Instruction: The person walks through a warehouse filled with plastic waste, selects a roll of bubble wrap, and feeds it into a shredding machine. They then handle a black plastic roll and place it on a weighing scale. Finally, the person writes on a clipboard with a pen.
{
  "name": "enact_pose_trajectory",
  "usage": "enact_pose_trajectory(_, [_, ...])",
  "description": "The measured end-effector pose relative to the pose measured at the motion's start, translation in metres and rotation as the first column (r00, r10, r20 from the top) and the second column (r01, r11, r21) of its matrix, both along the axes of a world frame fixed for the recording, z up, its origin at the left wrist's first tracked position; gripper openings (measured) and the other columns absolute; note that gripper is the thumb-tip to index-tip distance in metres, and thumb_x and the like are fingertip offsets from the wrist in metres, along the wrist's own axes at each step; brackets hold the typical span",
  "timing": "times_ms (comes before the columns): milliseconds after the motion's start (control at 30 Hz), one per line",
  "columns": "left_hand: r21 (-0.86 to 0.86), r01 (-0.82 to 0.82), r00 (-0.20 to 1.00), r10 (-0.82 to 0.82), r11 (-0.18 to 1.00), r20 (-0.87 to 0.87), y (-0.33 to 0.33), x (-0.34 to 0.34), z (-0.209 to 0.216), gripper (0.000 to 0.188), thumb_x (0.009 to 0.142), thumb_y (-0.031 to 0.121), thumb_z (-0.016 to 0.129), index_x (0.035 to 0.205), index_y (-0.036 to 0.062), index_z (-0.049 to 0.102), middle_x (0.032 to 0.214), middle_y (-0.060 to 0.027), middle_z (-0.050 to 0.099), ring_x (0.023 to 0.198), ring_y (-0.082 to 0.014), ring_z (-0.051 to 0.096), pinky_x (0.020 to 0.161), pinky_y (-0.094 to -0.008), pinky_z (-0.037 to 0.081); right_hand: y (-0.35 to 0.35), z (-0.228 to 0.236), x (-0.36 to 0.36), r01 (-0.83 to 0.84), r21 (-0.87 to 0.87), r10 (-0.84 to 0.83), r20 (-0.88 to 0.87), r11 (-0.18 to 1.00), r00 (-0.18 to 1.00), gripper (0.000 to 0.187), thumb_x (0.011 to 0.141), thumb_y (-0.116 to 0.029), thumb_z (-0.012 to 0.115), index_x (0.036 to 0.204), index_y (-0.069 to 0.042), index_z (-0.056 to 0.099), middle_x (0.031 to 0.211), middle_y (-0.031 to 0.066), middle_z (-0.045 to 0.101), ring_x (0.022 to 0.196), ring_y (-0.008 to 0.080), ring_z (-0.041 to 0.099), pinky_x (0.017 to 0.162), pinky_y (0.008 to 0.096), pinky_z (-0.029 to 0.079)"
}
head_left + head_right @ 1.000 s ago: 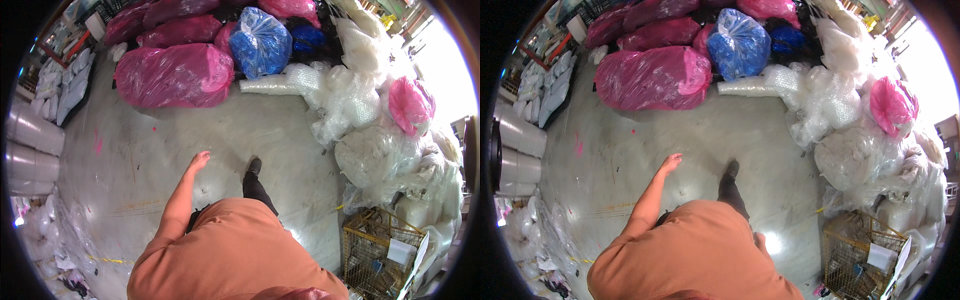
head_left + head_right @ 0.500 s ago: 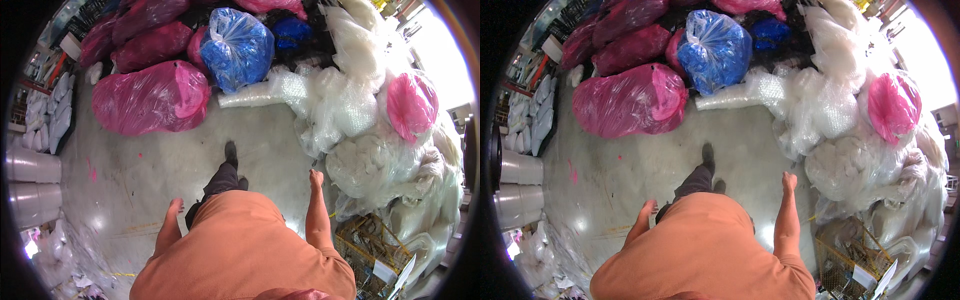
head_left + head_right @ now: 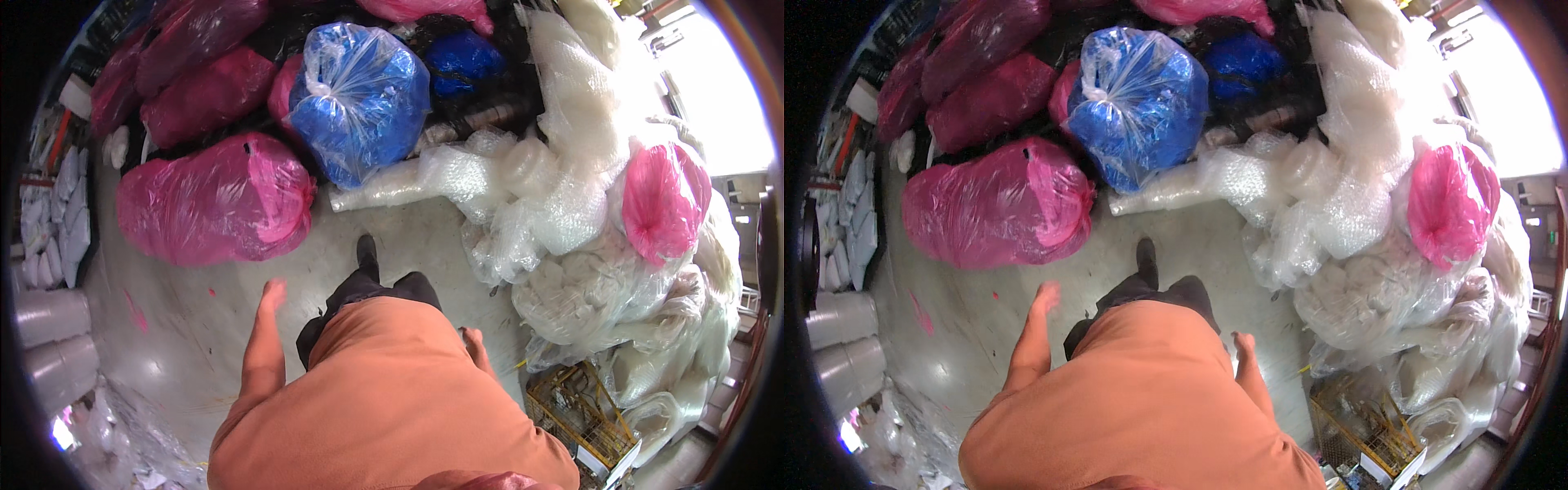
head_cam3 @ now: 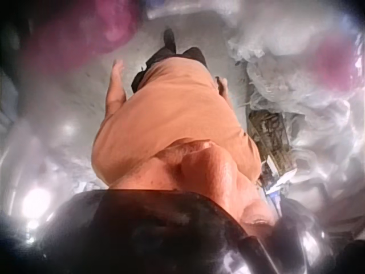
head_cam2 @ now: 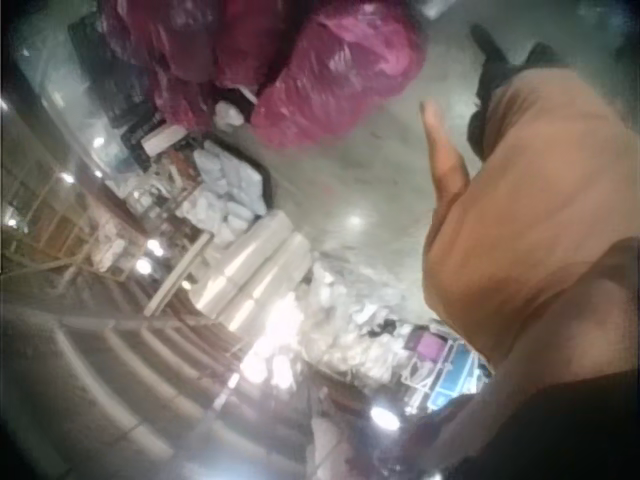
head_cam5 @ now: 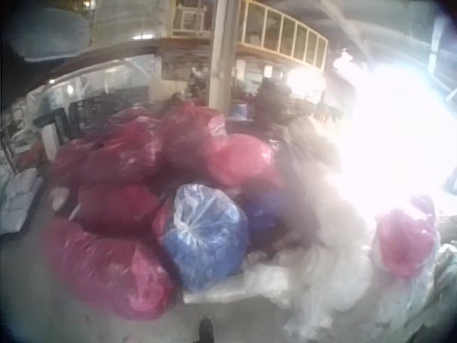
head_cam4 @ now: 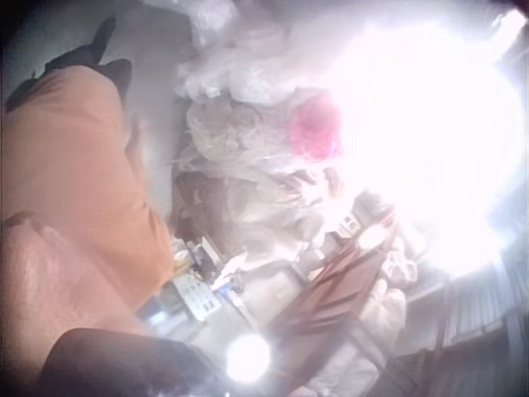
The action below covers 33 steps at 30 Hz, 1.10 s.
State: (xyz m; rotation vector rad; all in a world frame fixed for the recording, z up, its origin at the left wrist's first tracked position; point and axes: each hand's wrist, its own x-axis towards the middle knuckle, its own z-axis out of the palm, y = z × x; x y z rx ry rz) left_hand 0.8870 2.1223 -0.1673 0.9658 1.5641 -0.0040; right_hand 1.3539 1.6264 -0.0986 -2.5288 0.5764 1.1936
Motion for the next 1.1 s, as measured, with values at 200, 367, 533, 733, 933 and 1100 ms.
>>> enact_pose_trajectory(200, [0.279, 0.144, 0.97, -0.191, 0.949, 0.15, 0.165, 0.195, 0.086, 0.039, 0.096, 0.017, 0.056, 0.133, 0.0038, 0.056, 0.112, -0.01, 0.067, 0.094, -0.0191, 0.063, 0.078, -0.0327, 0.051, 0.087, 0.006, 0.1, 0.046, 0.138, -0.064, 0.126, 0.989, 0.99, 0.046, 0.076, -0.028, 0.076, 0.1, 0.01, 0.068, 0.099, 0.0236, 0.069, 0.093, 0.0317, 0.065, 0.082, 0.0468, 0.05])
enact_pose_trajectory(367, [0.312, 0.172, 0.972, -0.213, 0.934, 0.103, 0.19, 0.274, 0.106, 0.043, 0.096, 0.017, 0.056, 0.136, 0.0021, 0.054, 0.119, -0.0126, 0.066, 0.105, -0.0202, 0.063, 0.088, -0.0333, 0.05, 0.134, -0.019, 0.184, -0.065, 0.146, 0.061, 0.035, 0.987, 0.998, 0.046, 0.077, -0.028, 0.076, 0.106, 0.007, 0.069, 0.107, 0.0247, 0.068, 0.099, 0.0317, 0.065, 0.086, 0.0468, 0.05])
enact_pose_trajectory(533, [0.139, 0.316, 0.945, -0.298, 0.938, -0.138, 0.151, 0.296, 0.067, 0.044, 0.094, 0.019, 0.059, 0.134, 0.0019, 0.056, 0.125, -0.0174, 0.064, 0.116, -0.0286, 0.061, 0.096, -0.0392, 0.048, 0.17, -0.025, 0.264, -0.074, 0.113, 0.077, -0.019, 0.991, 0.997, 0.045, 0.078, -0.029, 0.075, 0.106, 0.006, 0.07, 0.109, 0.0224, 0.069, 0.098, 0.0315, 0.065, 0.086, 0.0431, 0.05])
enact_pose_trajectory(733, [-0.185, 0.234, 0.928, -0.276, 0.954, -0.251, 0.097, 0.299, 0.07, 0.051, 0.093, 0.025, 0.064, 0.139, 0.0057, 0.053, 0.13, -0.0189, 0.061, 0.12, -0.0306, 0.058, 0.097, -0.0414, 0.048, 0.173, -0.049, 0.389, -0.136, 0.08, 0.135, 0.024, 0.987, 0.991, 0.039, 0.076, -0.028, 0.075, 0.094, 0.006, 0.071, 0.095, 0.0195, 0.071, 0.086, 0.0286, 0.065, 0.078, 0.0426, 0.05])
enact_pose_trajectory(933, [-0.049, 0.276, 0.919, -0.278, 0.96, -0.279, 0.121, 0.313, 0.057, 0.051, 0.093, 0.022, 0.063, 0.139, 0.0036, 0.051, 0.132, -0.0181, 0.06, 0.123, -0.0301, 0.057, 0.102, -0.0396, 0.045, 0.204, -0.042, 0.472, -0.186, 0.168, 0.158, 0.166, 0.968, 0.973, 0.037, 0.078, -0.03, 0.071, 0.095, 0.003, 0.073, 0.084, 0.0156, 0.07, 0.079, 0.0234, 0.063, 0.075, 0.0397, 0.049])
enact_pose_trajectory(1100, [0.104, 0.358, 0.909, -0.321, 0.928, -0.266, 0.192, 0.391, 0.069, 0.054, 0.091, 0.02, 0.063, 0.141, 0.0018, 0.05, 0.135, -0.0211, 0.058, 0.126, -0.0322, 0.055, 0.105, -0.0403, 0.043, 0.25, -0.015, 0.475, -0.219, 0.169, 0.2, 0.118, 0.961, 0.973, 0.037, 0.08, -0.029, 0.07, 0.102, 0.0, 0.074, 0.093, 0.0153, 0.072, 0.087, 0.0233, 0.065, 0.079, 0.037, 0.05])
